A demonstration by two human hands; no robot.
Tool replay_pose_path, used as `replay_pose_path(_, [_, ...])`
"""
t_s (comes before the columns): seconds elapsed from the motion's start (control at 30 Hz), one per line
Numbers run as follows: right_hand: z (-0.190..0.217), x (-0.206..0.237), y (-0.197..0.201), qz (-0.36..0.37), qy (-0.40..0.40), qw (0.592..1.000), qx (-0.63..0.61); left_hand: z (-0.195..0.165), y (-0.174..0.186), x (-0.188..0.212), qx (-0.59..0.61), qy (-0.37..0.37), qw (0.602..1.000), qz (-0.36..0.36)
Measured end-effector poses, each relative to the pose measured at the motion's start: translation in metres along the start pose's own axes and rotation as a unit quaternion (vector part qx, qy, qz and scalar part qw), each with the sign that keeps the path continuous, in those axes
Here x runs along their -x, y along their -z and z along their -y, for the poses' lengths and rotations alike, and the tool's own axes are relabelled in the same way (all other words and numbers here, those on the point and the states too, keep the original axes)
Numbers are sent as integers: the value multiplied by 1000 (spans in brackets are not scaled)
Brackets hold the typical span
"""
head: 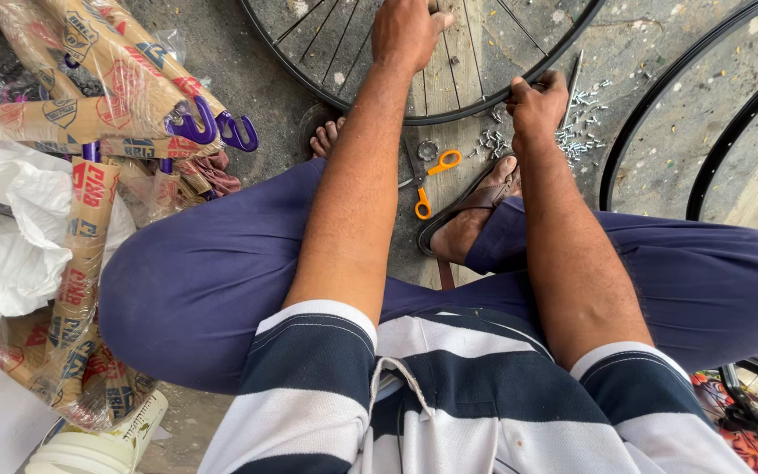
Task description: The person threads spokes through a bicycle wheel hub and attaches them to the rim by hand, using a small bowl of spoke nipples.
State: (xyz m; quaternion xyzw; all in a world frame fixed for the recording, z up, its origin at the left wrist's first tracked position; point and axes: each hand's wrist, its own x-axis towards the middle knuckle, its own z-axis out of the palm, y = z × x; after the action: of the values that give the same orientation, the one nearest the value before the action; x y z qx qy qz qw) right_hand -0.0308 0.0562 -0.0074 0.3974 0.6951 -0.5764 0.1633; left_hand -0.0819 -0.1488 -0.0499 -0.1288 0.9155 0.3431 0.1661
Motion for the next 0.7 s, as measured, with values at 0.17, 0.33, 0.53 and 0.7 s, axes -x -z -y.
replay_pose_path(0.17, [-7,-3,1,0,1,1000,22,6,-3,2,-9,-3,1000,-13])
replay_pose_path(0.33, [-12,-7,1,3,13,1000,21,6,-3,3,-7,12,1000,-9])
replay_pose_path(0.53, [-10,-4,1,7,11,1000,19,7,-3,5,-20,-20,998,-51])
replay_pose_path(0.7, [-2,2,-1,6,8,999,32,12,-5,5,-35,-47,996,-69])
